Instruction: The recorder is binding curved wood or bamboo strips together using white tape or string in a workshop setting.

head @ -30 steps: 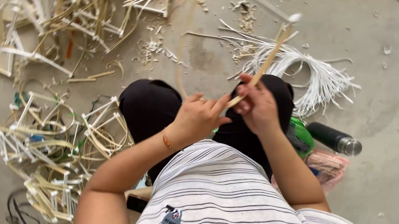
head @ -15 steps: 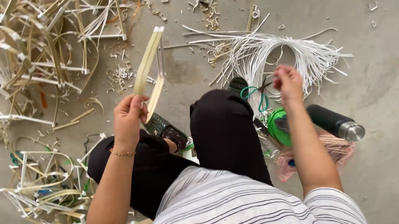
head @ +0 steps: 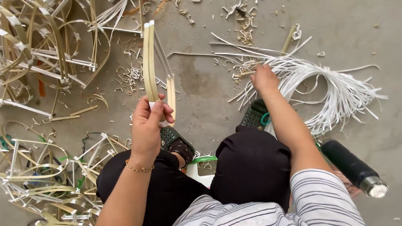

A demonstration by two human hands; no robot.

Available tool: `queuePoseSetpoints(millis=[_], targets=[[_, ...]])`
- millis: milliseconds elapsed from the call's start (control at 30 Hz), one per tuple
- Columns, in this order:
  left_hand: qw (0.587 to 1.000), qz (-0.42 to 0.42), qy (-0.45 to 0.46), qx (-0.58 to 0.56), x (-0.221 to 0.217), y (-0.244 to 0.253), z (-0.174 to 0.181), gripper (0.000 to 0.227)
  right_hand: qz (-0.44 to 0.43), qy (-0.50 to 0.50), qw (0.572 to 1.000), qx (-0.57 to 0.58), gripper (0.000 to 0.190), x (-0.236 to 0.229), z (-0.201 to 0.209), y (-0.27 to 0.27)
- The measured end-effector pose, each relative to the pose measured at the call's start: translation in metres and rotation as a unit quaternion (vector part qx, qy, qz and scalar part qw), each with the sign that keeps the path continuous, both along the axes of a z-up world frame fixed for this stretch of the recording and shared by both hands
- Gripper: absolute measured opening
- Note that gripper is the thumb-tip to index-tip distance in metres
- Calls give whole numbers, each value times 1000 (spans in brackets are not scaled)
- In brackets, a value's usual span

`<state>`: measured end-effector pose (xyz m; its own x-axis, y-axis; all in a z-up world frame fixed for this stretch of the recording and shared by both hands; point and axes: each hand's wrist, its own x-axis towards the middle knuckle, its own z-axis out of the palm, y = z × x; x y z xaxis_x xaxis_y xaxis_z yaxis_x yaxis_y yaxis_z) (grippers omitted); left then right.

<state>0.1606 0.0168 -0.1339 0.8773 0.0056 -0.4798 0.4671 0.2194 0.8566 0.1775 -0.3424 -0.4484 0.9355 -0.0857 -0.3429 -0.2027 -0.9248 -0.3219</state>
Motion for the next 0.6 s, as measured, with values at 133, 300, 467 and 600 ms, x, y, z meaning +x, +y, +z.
queuePoseSetpoints(millis=[133, 300, 467, 600], targets=[[1000, 17, 22, 11, 4, 5, -6, 21, 73, 15, 997, -11, 32, -7, -40, -7], [998, -26, 37, -36, 15, -3, -22, 22, -311, 185, 705, 610, 16, 21, 87, 15], [994, -93, 21, -53, 22, -46, -16, 28, -251, 113, 693, 666, 6, 12, 276, 36], [984, -177, 34, 0, -1, -78, 29, 34, -188, 27, 689, 700, 5, -35, 329, 51]])
